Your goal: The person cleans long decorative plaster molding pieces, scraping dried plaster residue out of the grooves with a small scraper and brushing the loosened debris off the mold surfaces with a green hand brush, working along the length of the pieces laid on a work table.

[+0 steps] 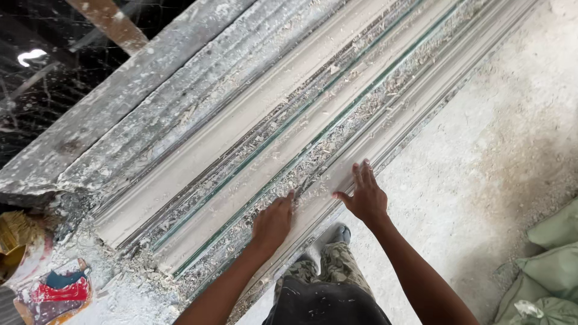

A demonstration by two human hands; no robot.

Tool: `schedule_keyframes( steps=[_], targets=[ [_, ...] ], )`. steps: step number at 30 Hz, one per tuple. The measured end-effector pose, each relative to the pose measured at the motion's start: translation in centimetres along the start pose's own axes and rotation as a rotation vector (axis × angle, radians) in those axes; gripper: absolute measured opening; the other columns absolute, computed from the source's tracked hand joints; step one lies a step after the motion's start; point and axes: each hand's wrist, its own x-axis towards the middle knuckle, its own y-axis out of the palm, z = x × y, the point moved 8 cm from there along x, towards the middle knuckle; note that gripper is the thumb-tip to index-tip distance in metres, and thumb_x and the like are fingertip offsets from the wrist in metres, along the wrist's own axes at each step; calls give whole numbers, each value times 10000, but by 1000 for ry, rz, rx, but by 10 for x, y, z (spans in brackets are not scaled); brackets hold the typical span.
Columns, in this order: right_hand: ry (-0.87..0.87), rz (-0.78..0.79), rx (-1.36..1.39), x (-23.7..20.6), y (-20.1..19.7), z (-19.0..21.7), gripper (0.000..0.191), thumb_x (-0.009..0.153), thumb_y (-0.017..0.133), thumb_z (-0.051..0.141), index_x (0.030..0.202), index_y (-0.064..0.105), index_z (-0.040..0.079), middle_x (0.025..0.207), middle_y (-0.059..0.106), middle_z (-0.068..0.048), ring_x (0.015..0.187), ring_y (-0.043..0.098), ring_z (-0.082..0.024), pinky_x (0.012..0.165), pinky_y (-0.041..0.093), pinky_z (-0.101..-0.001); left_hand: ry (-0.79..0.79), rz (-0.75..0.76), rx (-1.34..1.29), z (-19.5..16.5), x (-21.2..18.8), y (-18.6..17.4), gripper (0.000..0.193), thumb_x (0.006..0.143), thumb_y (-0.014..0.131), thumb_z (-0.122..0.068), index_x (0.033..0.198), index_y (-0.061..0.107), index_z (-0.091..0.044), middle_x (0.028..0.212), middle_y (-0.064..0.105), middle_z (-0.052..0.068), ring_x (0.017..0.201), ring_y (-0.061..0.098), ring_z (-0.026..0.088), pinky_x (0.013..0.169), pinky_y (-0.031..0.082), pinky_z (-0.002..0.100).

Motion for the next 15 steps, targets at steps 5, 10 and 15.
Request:
schedule_keyframes(
  steps=[5, 10, 15],
  targets=[
    [90, 70, 28, -2, 1, -1, 1160, 725, 705, 710, 1579, 278, 51, 1654, 207, -251, 1510, 315, -378, 792, 629, -345, -49, 230, 171, -16, 27, 0, 479, 990, 504, -200, 1469, 507, -195, 1020, 710, 129, 841, 727, 353, 732, 576, 529],
    [47, 49, -14, -1, -7, 2, 1158, 727, 707, 747, 1563, 313, 51, 1648, 224, -249, 1503, 344, -352, 874, 603, -384, 161, 156, 209, -71, 122, 22, 475, 928, 526, -124, 1400, 576, -142, 955, 739, 161, 863, 724, 370, 718, 566, 540],
    [94, 193, -18, 2, 12, -6, 1193, 741, 603, 808, 1587, 251, 44, 1676, 156, -243, 1514, 288, -340, 1023, 496, -430, 127, 173, 245, -32, 83, 26, 458, 993, 498, -146, 1448, 540, -180, 990, 726, 135, 807, 724, 344, 670, 581, 504]
  ],
)
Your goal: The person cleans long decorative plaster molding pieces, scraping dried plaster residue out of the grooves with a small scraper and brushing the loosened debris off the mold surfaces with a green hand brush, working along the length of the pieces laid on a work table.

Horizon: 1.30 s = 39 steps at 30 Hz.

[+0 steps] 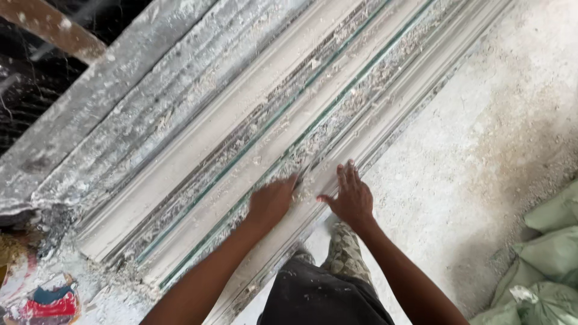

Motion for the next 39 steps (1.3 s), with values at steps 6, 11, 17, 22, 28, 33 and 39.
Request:
schedule_keyframes(
  steps=[6, 11, 17, 22, 28, 33, 39],
  targets=[
    [-169, -140, -44, 3, 13, 2, 1126, 868, 468, 813, 1544, 268, -65, 1586, 202, -384, 1464, 286, -495, 1162, 289, -523, -153, 90, 69, 14, -51, -15, 487, 957, 542, -238, 1442, 500, -207, 1031, 719, 92, 788, 739, 303, 620, 607, 485],
    [-222, -69, -84, 5, 15, 8, 1048, 905, 458, 775, 1501, 324, -75, 1524, 253, -437, 1410, 371, -511, 1156, 341, -516, 2, -30, 127, -66, 116, -12, 360, 1044, 487, -198, 1392, 582, -198, 946, 744, 103, 846, 736, 324, 678, 584, 500],
    [-316, 309, 350, 32, -17, -51, 868, 964, 452, 664, 1555, 423, 29, 1625, 420, -264, 1039, 761, -348, 883, 615, -421, -97, 20, -25, -23, 87, 16, 441, 1005, 534, -296, 1446, 514, -312, 1024, 737, 49, 871, 729, 274, 641, 595, 455],
    [-334, -197, 41, 145, -112, -170, 1078, 903, 498, 759, 1541, 273, -81, 1562, 348, -348, 1460, 388, -459, 1188, 369, -500, -406, -19, -37, 28, -51, -2, 442, 1012, 585, -321, 1449, 543, -369, 981, 778, 18, 724, 735, 138, 623, 625, 327],
    [-179, -29, -145, 218, -86, -198, 1404, 756, 541, 916, 1560, 60, -130, 1593, 57, -449, 1517, 91, -545, 1224, 196, -520, -509, -34, -3, -53, 91, 45, 363, 1061, 499, -243, 1413, 583, -271, 925, 752, 107, 641, 663, 188, 434, 519, 366],
    [-127, -91, -28, 203, -94, -202, 1360, 707, 598, 872, 1600, 117, -35, 1644, 81, -369, 1546, 136, -489, 1210, 236, -543, -295, -249, -249, -113, 174, 46, 499, 979, 520, -122, 1467, 522, -230, 1117, 696, 126, 887, 717, 364, 727, 582, 510],
    [-106, -136, 91, 192, -105, -199, 1356, 682, 718, 795, 1614, 158, -17, 1664, 120, -342, 1534, 162, -506, 1209, 269, -550, -83, -94, 229, -58, 2, 19, 663, 818, 651, -20, 1442, 428, -23, 1326, 618, 156, 961, 700, 295, 581, 616, 434]
  ],
)
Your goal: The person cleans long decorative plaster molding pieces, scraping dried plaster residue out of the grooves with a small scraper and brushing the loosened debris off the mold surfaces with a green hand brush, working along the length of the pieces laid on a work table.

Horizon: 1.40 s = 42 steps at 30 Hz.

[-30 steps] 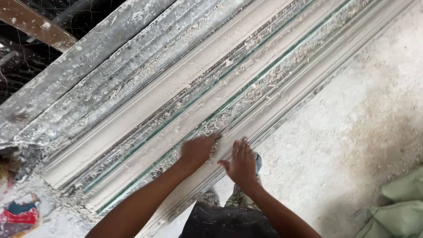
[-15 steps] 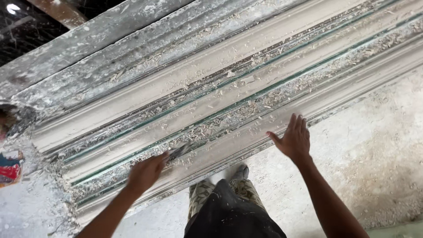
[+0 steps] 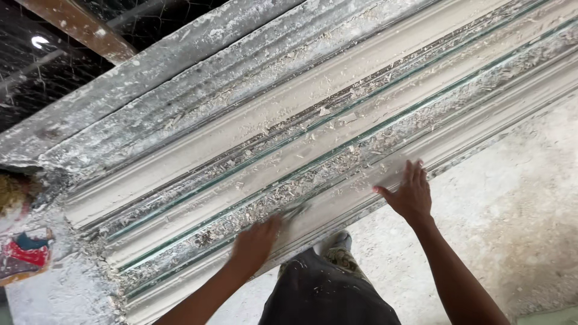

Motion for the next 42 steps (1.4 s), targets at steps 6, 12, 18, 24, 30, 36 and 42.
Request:
schedule_keyframes(
  steps=[6, 12, 18, 24, 30, 36, 42],
  targets=[
    [28, -32, 70, -1, 2, -2, 1374, 656, 787, 747, 1597, 160, -35, 1671, 142, -301, 1547, 165, -467, 1227, 253, -509, 130, 240, 66, -11, 12, 16, 571, 930, 607, -39, 1462, 398, -44, 1424, 546, 197, 786, 735, 278, 452, 577, 380],
    [123, 31, -3, -4, -6, -5, 1386, 632, 787, 758, 1610, 163, 0, 1693, 138, -246, 1557, 170, -406, 1221, 275, -489, 240, -1, 57, -134, 224, 12, 277, 926, 626, -74, 1186, 623, 24, 1115, 726, 168, 916, 757, 279, 645, 634, 401],
    [60, -8, 54, -11, -13, -2, 1354, 685, 745, 783, 1599, 168, -32, 1685, 139, -253, 1555, 171, -400, 1215, 270, -484, 238, -22, -3, -49, 92, 1, 269, 964, 598, -94, 1222, 567, -27, 1179, 672, 172, 801, 751, 314, 563, 597, 429],
    [69, -11, 3, -6, -9, -3, 1322, 692, 771, 755, 1591, 213, -38, 1681, 145, -255, 1548, 177, -412, 1230, 253, -455, 300, -45, 29, -53, 67, -22, 441, 949, 532, -20, 1387, 513, -70, 1256, 648, 242, 776, 755, 289, 319, 576, 380],
    [97, 44, -70, -7, -19, 0, 1281, 679, 780, 710, 1590, 249, -19, 1696, 175, -235, 1550, 247, -368, 1205, 327, -434, 261, -24, -72, -173, 274, -21, 299, 931, 593, -254, 1107, 659, -22, 1064, 728, 153, 889, 769, 307, 692, 642, 418],
    [98, 77, -80, -8, -15, -7, 1306, 698, 696, 806, 1593, 211, -13, 1692, 170, -210, 1544, 243, -338, 1191, 326, -445, 173, -59, -188, -80, 198, 6, 438, 953, 503, -226, 1376, 499, -115, 1328, 641, 111, 944, 741, 308, 682, 611, 499],
    [-19, -44, -110, -6, 9, -21, 1253, 773, 581, 839, 1579, 215, -47, 1663, 187, -274, 1516, 253, -416, 1195, 292, -478, -379, 144, -65, 76, -29, 50, 547, 1001, 489, -444, 1520, 397, -296, 1041, 739, 57, 713, 759, 269, 553, 615, 419]
  ],
)
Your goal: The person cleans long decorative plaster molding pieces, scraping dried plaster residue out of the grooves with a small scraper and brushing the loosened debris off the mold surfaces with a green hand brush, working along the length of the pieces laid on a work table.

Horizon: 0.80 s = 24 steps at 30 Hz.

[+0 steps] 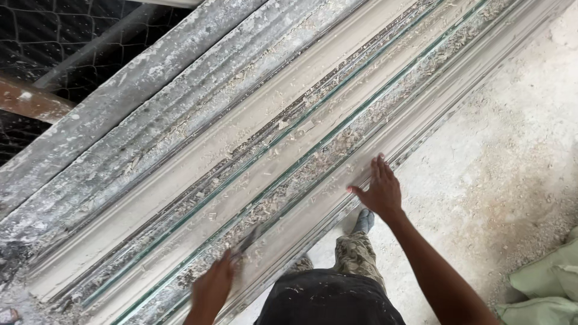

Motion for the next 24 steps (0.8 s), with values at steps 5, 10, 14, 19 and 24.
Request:
schedule_keyframes(
  steps=[5, 10, 14, 19, 24],
  targets=[
    [-56, -32, -36, 3, 13, 4, 1232, 814, 493, 855, 1565, 244, -90, 1644, 216, -320, 1488, 301, -473, 1156, 325, -514, -4, 130, 16, -93, 49, 15, 280, 1062, 460, -407, 1200, 680, -303, 1068, 733, 78, 810, 755, 287, 656, 615, 458],
    [-229, -114, 22, 0, -6, 2, 989, 828, 660, 613, 1457, 409, -107, 1540, 378, -324, 1399, 419, -432, 1105, 391, -506, 62, -109, -241, -371, 237, -70, 298, 1015, 513, -210, 1254, 603, -56, 1059, 749, 180, 935, 753, 371, 752, 599, 544],
    [-390, -89, 358, 23, -39, -64, 395, 894, 746, 298, 1180, 688, 31, 1349, 621, -209, 1354, 506, -391, 1119, 421, -506, 151, -131, -296, -484, 309, -111, 312, 1000, 496, -163, 1240, 599, 9, 1016, 762, 207, 894, 760, 369, 720, 621, 512],
    [-231, -262, 251, 124, -96, -195, 310, 986, 738, 387, 984, 676, 83, 1302, 675, -131, 1358, 572, -290, 1166, 446, -442, 285, -204, -237, -425, 268, -102, 454, 1016, 432, -194, 1460, 468, -105, 1187, 720, 162, 738, 758, 342, 687, 601, 549],
    [-204, -140, 129, 189, -88, -221, 1206, 813, 736, 658, 1513, 257, -199, 1507, 187, -503, 1451, 170, -587, 1165, 240, -601, 294, -50, 104, -293, 130, -78, 612, 957, 549, 8, 1531, 397, -142, 1363, 594, 70, 563, 652, 159, 442, 547, 297]
  ],
)
